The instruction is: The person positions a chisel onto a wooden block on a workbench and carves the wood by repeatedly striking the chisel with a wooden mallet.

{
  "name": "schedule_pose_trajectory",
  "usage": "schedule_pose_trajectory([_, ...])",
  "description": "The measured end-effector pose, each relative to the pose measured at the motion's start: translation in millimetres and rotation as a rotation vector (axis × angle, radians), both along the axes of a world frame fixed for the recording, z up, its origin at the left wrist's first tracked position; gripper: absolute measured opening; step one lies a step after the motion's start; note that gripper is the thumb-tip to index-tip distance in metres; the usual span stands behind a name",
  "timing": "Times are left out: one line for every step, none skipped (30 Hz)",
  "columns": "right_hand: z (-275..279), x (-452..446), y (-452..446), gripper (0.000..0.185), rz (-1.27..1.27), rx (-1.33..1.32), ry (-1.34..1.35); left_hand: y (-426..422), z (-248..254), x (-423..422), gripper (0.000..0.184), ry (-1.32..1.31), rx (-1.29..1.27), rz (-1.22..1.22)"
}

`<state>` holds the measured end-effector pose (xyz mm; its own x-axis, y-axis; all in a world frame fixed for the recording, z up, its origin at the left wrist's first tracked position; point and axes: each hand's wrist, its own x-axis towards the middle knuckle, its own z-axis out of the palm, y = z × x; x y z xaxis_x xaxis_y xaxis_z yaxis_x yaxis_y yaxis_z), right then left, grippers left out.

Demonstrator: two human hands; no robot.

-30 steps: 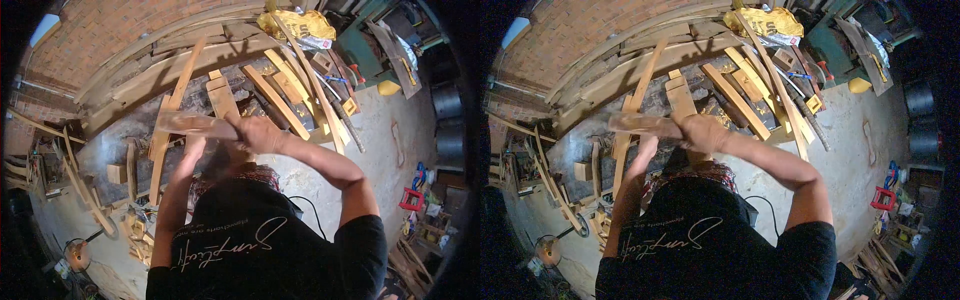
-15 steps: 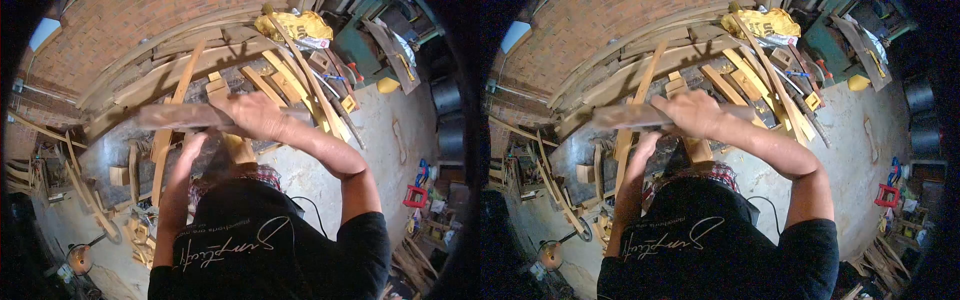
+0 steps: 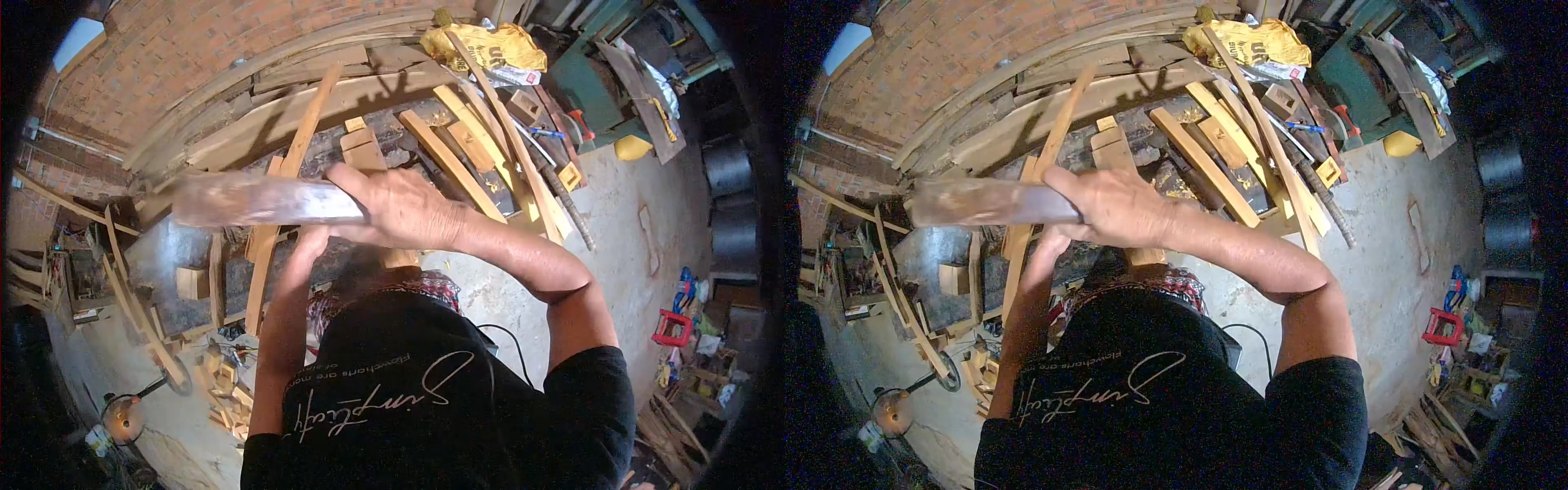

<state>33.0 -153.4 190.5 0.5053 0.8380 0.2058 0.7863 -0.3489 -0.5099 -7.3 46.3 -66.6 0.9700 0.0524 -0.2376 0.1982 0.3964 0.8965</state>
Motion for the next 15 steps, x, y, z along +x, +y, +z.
schedule_pose_trajectory([-20.1, 4.5, -1.2, 0.051, 0.044, -0.012, 0.039, -0.5, 7.1, -0.8, 0.043, -0.051, -0.086, 0.019])
schedule_pose_trajectory([-37.1, 8.1, -5.6, 0.052, 0.015, -0.159, 0.016, 1.1, 15.0, -3.0, 0.044, 0.033, 0.018, 0.009])
schedule_pose_trajectory([-40.4, 15.8, -5.5, 0.052, 0.019, -0.268, 0.043, 2.1, 16.0, -2.5, 0.043, 0.01, 0.117, -0.022])
schedule_pose_trajectory([-43.3, 23.4, -4.7, 0.053, 0.018, -0.377, 0.069, 3.2, 17.3, 0.6, 0.043, -0.015, 0.216, -0.057])
schedule_pose_trajectory([-45.7, 29.7, -4.0, 0.053, 0.027, -0.38, 0.055, 4.8, 18.6, 7.6, 0.043, -0.026, 0.214, -0.044])
schedule_pose_trajectory([-27.1, 26.7, 1.5, 0.054, 0.01, -0.383, -0.031, 3.6, 26.8, 7.3, 0.042, 0.017, 0.198, -0.043])
schedule_pose_trajectory([-12.5, 18.0, 4.5, 0.056, -0.012, -0.386, -0.1, 2.1, 27.5, 0.4, 0.041, 0.075, 0.181, -0.052])
schedule_pose_trajectory([-0.8, 11.1, 5.5, 0.053, -0.017, -0.27, -0.117, 5.7, 12.7, -0.6, 0.041, 0.087, 0.177, -0.056])
schedule_pose_trajectory([6.5, 6.2, 9.3, 0.053, -0.021, -0.275, -0.032, 13.9, -14.5, 4.5, 0.038, 0.026, 0.118, -0.102])
schedule_pose_trajectory([10.2, 1.3, 13.0, 0.052, -0.022, -0.279, 0.05, 21.2, -36.0, 9.0, 0.034, -0.039, 0.059, -0.144])
schedule_pose_trajectory([8.2, -1.8, 10.8, 0.054, 0.01, -0.177, 0.156, 28.4, -56.6, 10.6, 0.032, -0.103, 0.003, -0.183])
schedule_pose_trajectory([-12.1, 1.9, 6.1, 0.054, 0.017, -0.179, 0.154, 24.9, -45.7, 8.5, 0.032, -0.105, 0.003, -0.175])
schedule_pose_trajectory([-48.5, 9.5, -1.2, 0.055, 0.002, -0.209, 0.055, 18.7, -28.7, 5.8, 0.032, -0.057, -0.051, -0.139])
schedule_pose_trajectory([-75.1, 18.3, -7.8, 0.056, -0.015, -0.237, -0.044, 15.2, -8.4, 2.9, 0.032, -0.009, -0.103, -0.105])
schedule_pose_trajectory([-65.5, 24.6, -6.9, 0.055, 0.026, -0.158, 0.052, 16.9, 6.8, -0.2, 0.036, -0.003, -0.027, -0.103])
